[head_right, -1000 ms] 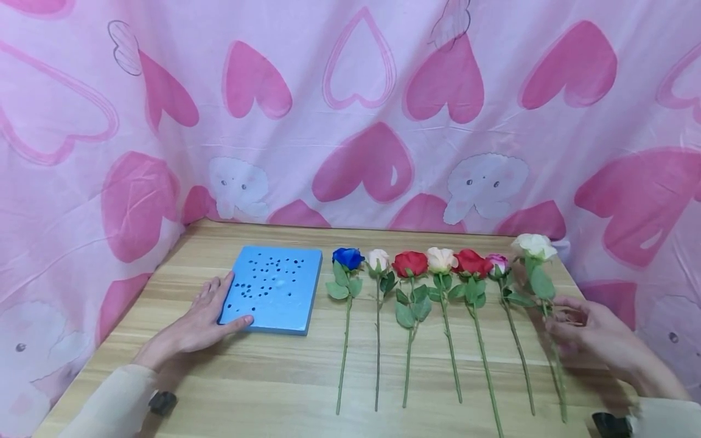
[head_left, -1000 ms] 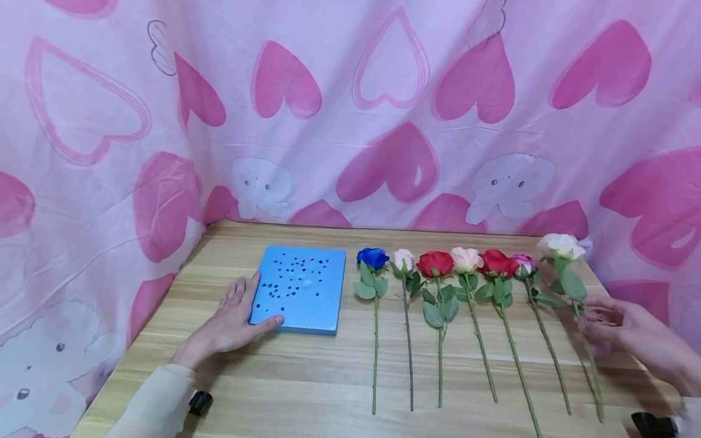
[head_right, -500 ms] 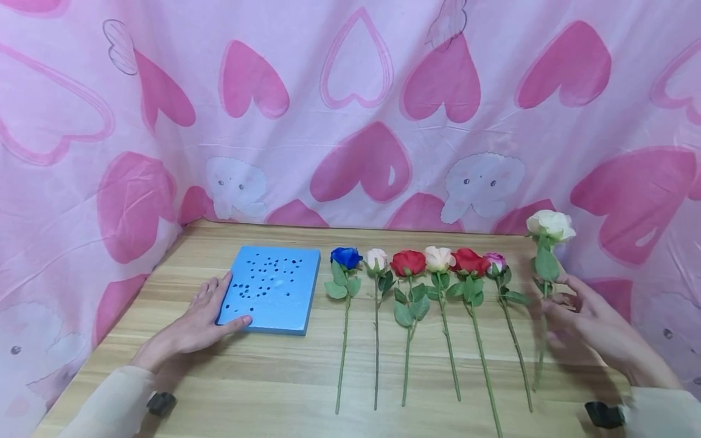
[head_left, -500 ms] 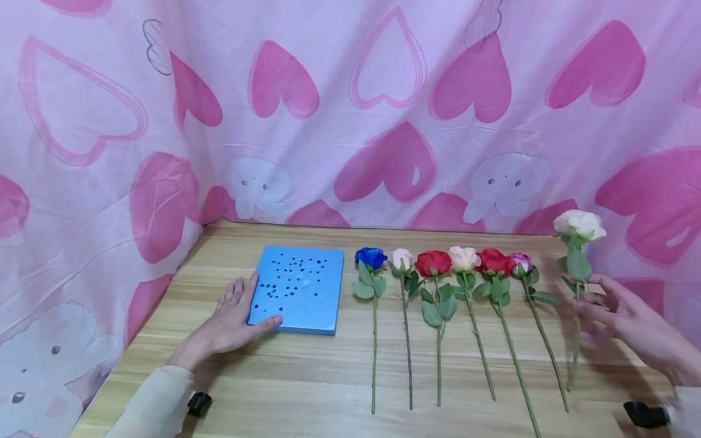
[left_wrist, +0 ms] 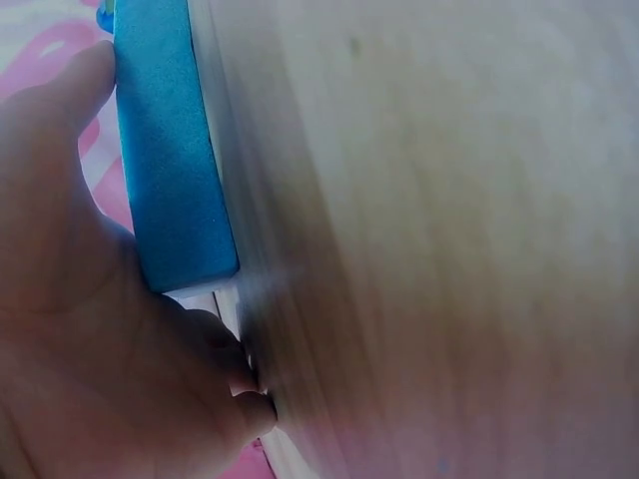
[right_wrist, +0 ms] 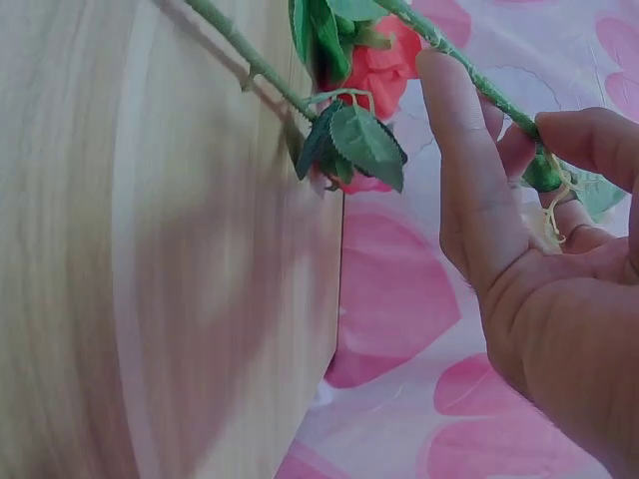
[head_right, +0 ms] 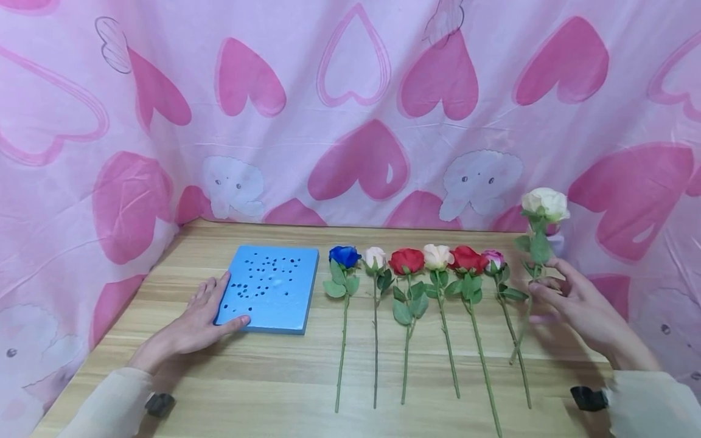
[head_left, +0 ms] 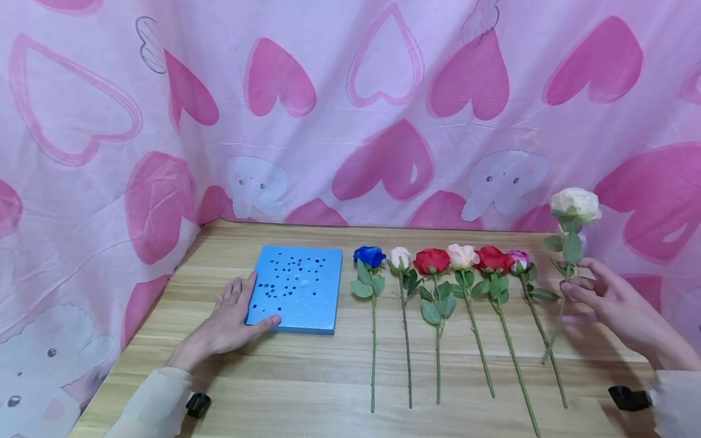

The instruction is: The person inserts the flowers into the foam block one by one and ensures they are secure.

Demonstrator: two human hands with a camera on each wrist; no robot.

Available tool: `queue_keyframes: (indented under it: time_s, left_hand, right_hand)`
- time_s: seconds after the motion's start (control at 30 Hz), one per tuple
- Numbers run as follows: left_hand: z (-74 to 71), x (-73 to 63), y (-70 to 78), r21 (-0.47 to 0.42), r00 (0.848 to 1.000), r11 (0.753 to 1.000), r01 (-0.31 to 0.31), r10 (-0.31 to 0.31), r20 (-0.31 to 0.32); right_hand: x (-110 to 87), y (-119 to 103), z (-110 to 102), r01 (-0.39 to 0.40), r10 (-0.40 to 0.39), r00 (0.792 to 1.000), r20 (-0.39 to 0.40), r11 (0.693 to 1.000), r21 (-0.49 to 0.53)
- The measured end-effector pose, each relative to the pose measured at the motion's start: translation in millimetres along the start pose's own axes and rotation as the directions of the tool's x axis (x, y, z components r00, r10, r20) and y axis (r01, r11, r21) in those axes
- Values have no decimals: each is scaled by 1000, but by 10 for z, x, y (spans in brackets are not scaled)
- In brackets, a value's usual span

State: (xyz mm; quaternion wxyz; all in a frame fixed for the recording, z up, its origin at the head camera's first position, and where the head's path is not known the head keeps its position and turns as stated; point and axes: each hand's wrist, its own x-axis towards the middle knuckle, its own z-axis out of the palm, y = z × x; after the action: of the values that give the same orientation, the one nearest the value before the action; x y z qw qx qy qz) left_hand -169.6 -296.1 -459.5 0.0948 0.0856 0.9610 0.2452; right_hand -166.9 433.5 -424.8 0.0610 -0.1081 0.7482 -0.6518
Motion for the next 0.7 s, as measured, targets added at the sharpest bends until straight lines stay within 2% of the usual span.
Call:
queue_keyframes:
  time_s: [0.13,0.33,0.53,0.7]
  left_hand:
    - [0,-1,-1,-1,1000,1000,2,-2,0]
    - [-8,-2,-1,3,1000,1000,11,-11,10]
    - [-21,12,6,-3,1000,1000,14,-14,13]
    - [-2,12,-11,-13,1000,1000,14,-14,19]
  right_hand:
    - [45,-30,41,5,-5,1000,-16,1000,-8]
    - [114,-71,112,13,-16,997,-81,999,-45]
    - [215,-112,153,90,-87,995,-57,995,51]
    - [298,-177,215,109,-107,993,-57,993,43]
